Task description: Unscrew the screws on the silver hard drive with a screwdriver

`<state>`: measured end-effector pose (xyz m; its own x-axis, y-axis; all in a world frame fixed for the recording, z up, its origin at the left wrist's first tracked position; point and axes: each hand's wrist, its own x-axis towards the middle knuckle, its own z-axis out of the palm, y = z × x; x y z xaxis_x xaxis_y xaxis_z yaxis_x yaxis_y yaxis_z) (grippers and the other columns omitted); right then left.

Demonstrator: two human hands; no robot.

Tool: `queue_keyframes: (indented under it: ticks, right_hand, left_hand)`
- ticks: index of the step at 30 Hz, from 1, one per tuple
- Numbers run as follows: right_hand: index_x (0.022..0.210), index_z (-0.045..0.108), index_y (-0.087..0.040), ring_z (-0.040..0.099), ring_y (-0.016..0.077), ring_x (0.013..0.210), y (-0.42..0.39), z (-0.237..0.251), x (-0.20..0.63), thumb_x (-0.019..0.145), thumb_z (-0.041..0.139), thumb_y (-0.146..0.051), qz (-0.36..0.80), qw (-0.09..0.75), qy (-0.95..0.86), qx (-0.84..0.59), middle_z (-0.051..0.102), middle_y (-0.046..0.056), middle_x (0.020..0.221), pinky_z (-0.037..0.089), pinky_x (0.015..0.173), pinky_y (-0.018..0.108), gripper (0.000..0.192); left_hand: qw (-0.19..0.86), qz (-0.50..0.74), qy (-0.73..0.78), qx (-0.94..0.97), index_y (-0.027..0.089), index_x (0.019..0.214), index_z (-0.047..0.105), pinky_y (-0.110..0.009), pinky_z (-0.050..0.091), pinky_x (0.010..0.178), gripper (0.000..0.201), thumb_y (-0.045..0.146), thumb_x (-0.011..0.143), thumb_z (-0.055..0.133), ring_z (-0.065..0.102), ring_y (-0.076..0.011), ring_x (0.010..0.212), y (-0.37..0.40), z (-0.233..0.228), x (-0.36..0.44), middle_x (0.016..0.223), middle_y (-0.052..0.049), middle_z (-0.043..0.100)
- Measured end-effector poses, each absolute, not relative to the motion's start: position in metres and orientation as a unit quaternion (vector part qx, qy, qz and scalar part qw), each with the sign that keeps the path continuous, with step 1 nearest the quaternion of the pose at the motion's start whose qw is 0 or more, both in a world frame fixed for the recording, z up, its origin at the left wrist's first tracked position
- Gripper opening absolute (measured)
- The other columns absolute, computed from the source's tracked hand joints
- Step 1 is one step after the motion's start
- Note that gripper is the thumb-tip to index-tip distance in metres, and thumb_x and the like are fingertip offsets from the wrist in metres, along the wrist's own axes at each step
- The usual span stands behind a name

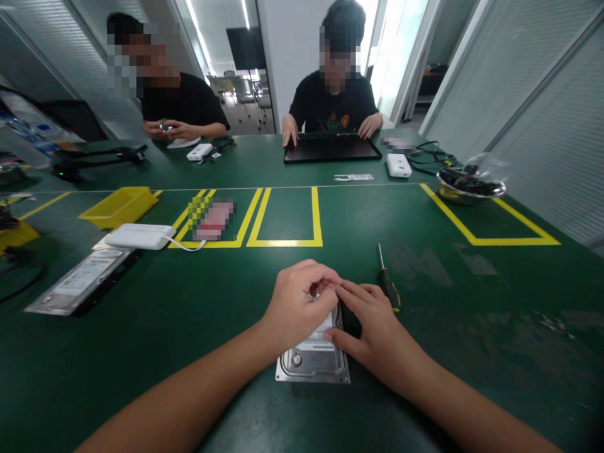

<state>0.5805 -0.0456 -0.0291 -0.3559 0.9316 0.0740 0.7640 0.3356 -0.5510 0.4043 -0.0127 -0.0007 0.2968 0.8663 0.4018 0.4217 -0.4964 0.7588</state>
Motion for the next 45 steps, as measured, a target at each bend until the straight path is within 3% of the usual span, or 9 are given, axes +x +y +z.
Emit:
queue_keyframes:
  ticks: [9,14,21,28,36,45]
  right_hand:
    - [0.137,0.055,-0.020,0.044,0.0326,0.119,-0.047,-0.026,0.581,0.078,0.072,-0.033,0.202,0.195,-0.805,-0.522,0.053,0.009,0.144,0.041,0.101,0.056,0.062]
    - [0.137,0.055,-0.019,0.044,0.0330,0.118,-0.045,-0.027,0.582,0.079,0.071,-0.035,0.182,0.187,-0.816,-0.516,0.054,0.009,0.143,0.040,0.102,0.057,0.063]
    - [0.140,0.053,-0.016,0.045,0.0329,0.120,-0.043,-0.026,0.582,0.079,0.071,-0.038,0.191,0.181,-0.812,-0.521,0.054,0.011,0.143,0.041,0.103,0.055,0.067]
    - [0.138,0.054,-0.017,0.048,0.0323,0.116,-0.045,-0.026,0.582,0.077,0.073,-0.038,0.182,0.193,-0.807,-0.528,0.058,0.009,0.138,0.042,0.099,0.055,0.067]
    - [0.127,0.061,-0.015,0.051,0.0320,0.112,-0.049,-0.027,0.580,0.079,0.072,-0.037,0.163,0.200,-0.814,-0.520,0.063,0.012,0.129,0.045,0.095,0.053,0.054]
    - [0.131,0.060,-0.012,0.055,0.0348,0.108,-0.058,-0.022,0.571,0.087,0.063,-0.039,0.088,0.154,-0.834,-0.522,0.065,0.014,0.127,0.048,0.088,0.055,0.051]
  left_hand:
    - [0.239,0.410,0.393,0.788,0.015,0.091,0.073,-0.023,0.047,0.060,0.023,0.006,0.075,0.058,0.059,-0.0111,0.064,-0.014,-0.007,0.403,0.072,0.000,0.066]
    - [0.231,0.391,0.401,0.796,0.016,0.087,0.072,-0.023,0.047,0.061,0.012,0.012,0.082,0.062,0.060,-0.0108,0.064,-0.011,-0.008,0.401,0.072,0.001,0.066]
    - [0.211,0.321,0.412,0.826,0.018,0.091,0.069,-0.030,0.047,0.074,0.009,0.020,0.091,0.060,0.063,-0.0158,0.079,0.004,-0.003,0.393,0.083,0.000,0.070]
    - [0.166,0.286,0.410,0.850,0.018,0.087,0.065,-0.034,0.044,0.077,0.009,0.022,0.093,0.059,0.058,-0.0178,0.081,0.010,-0.007,0.393,0.083,0.000,0.068]
    - [0.176,0.282,0.404,0.852,0.018,0.090,0.063,-0.032,0.045,0.077,0.009,0.017,0.094,0.055,0.061,-0.0170,0.083,0.012,-0.010,0.397,0.085,-0.001,0.067]
    - [0.183,0.281,0.406,0.850,0.017,0.089,0.065,-0.029,0.046,0.071,0.014,0.010,0.087,0.053,0.061,-0.0152,0.078,0.013,-0.012,0.401,0.083,-0.001,0.064]
